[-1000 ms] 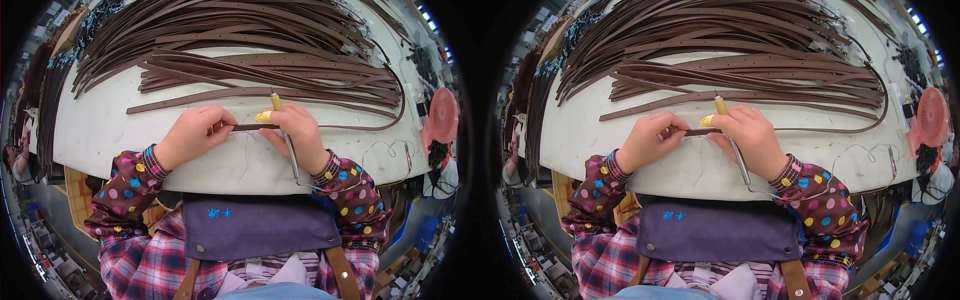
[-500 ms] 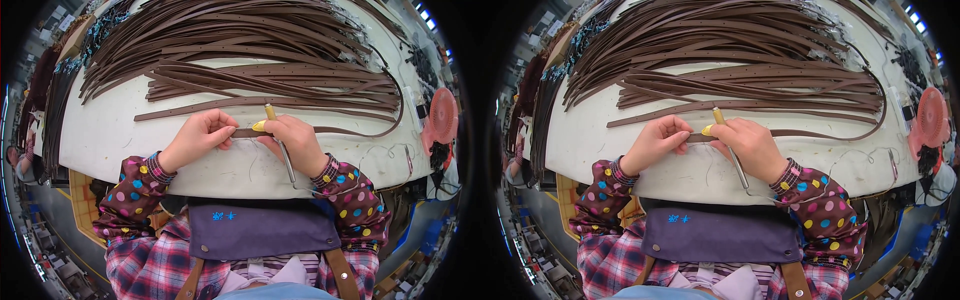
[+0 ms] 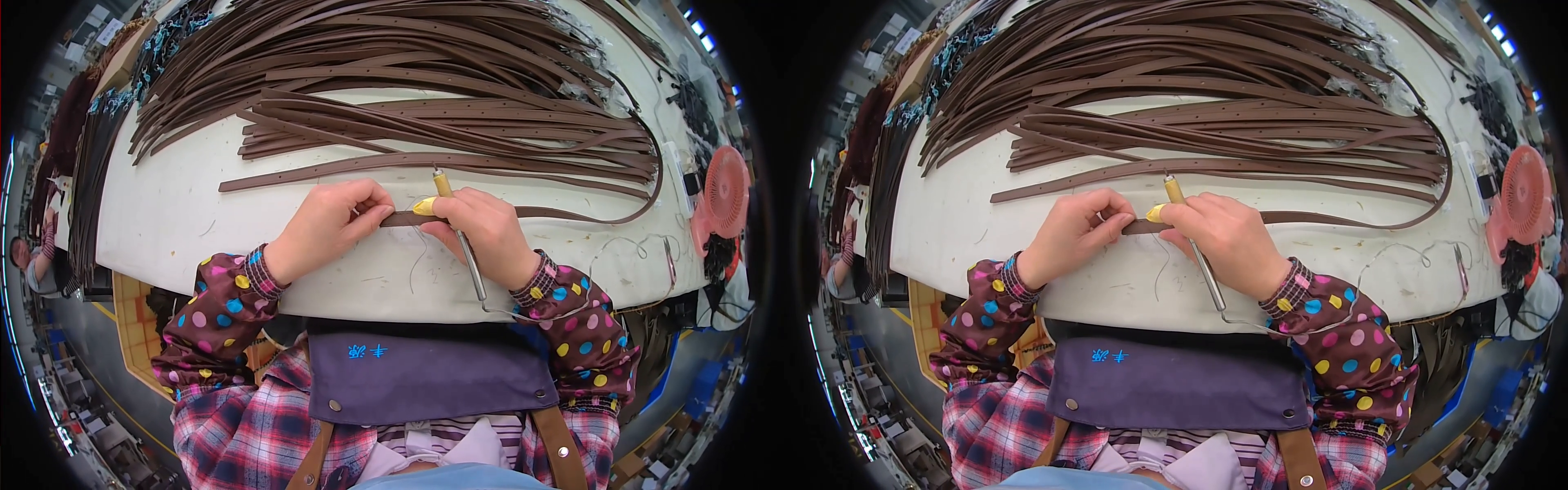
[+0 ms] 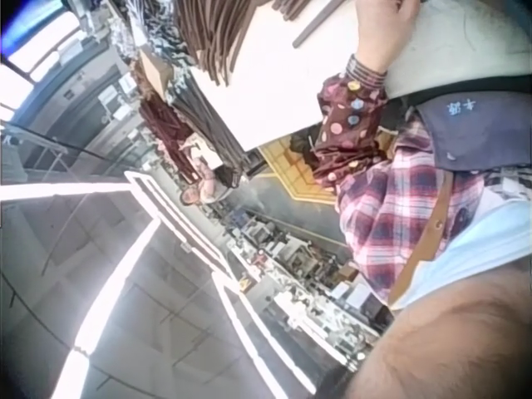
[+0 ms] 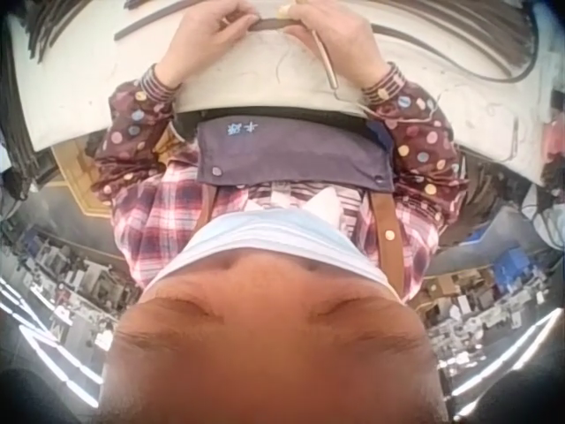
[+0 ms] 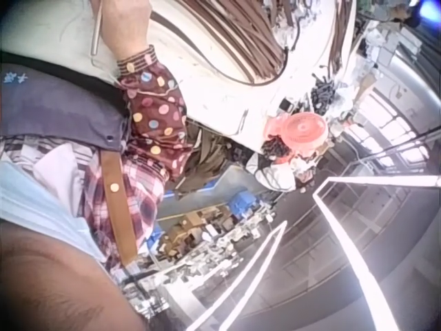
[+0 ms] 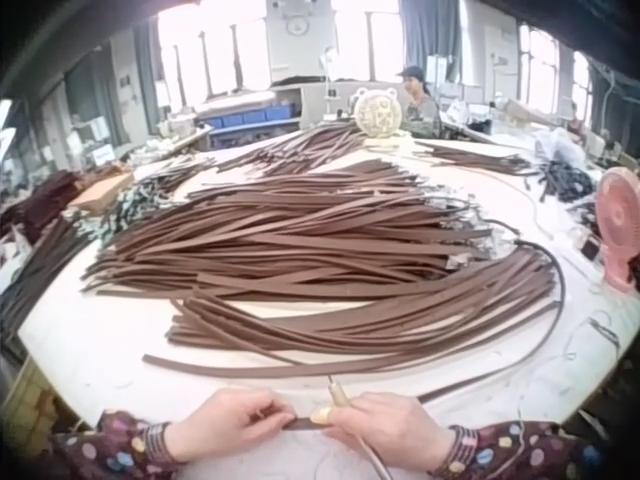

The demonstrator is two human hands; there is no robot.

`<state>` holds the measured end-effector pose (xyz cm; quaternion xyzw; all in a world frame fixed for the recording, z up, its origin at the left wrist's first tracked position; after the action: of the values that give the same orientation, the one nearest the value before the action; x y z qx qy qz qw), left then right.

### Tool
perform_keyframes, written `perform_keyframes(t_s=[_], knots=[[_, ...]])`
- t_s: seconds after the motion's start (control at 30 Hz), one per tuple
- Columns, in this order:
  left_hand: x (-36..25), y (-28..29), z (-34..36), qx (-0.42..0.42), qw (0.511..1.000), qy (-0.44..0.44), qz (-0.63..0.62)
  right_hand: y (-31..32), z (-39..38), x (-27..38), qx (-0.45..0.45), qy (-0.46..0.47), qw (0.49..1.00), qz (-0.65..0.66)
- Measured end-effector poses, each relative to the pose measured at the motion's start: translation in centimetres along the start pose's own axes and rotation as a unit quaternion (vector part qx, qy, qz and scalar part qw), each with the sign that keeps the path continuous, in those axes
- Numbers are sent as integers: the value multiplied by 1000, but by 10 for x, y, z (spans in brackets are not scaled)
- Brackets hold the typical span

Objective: Marking and tooling leather straps at a workshop table.

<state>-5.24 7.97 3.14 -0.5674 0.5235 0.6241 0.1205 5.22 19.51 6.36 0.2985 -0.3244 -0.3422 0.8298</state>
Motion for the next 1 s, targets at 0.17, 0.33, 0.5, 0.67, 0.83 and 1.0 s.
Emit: perform_keyframes(t_s=[0.17, 0.33, 0.5, 0.67, 0.83, 1.0], knots=[[-2, -1, 0, 4, 999, -27, 17, 2, 2, 2, -27, 16, 999, 15], [5, -1, 2, 19, 998, 57, -3, 3, 2, 2, -28, 17, 999, 17], [16, -3, -1, 47, 991, 67, -106, 3, 0, 0, -35, 21, 999, 11], [5, 2, -4, -20, 1000, -2, -13, -1, -3, 1, -14, 24, 999, -17], [-38, -1, -38, -184, 875, -342, 289, 0, -7, -11, -67, -80, 992, 64], [-24, -1, -26, -160, 924, -269, 220, 6, -3, -5, -52, -39, 998, 5]])
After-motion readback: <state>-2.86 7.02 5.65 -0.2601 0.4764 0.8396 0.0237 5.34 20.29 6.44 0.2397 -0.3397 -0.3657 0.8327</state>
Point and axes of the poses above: each hand's wrist, its own z-axis towards the middle knuckle, its own y-axis out of the back of the hand, x = y × z, the point moved 8 cm from there along z, towards the middle knuckle, and after that the axes turned 12 degrees about y, right-handed, at the moved point
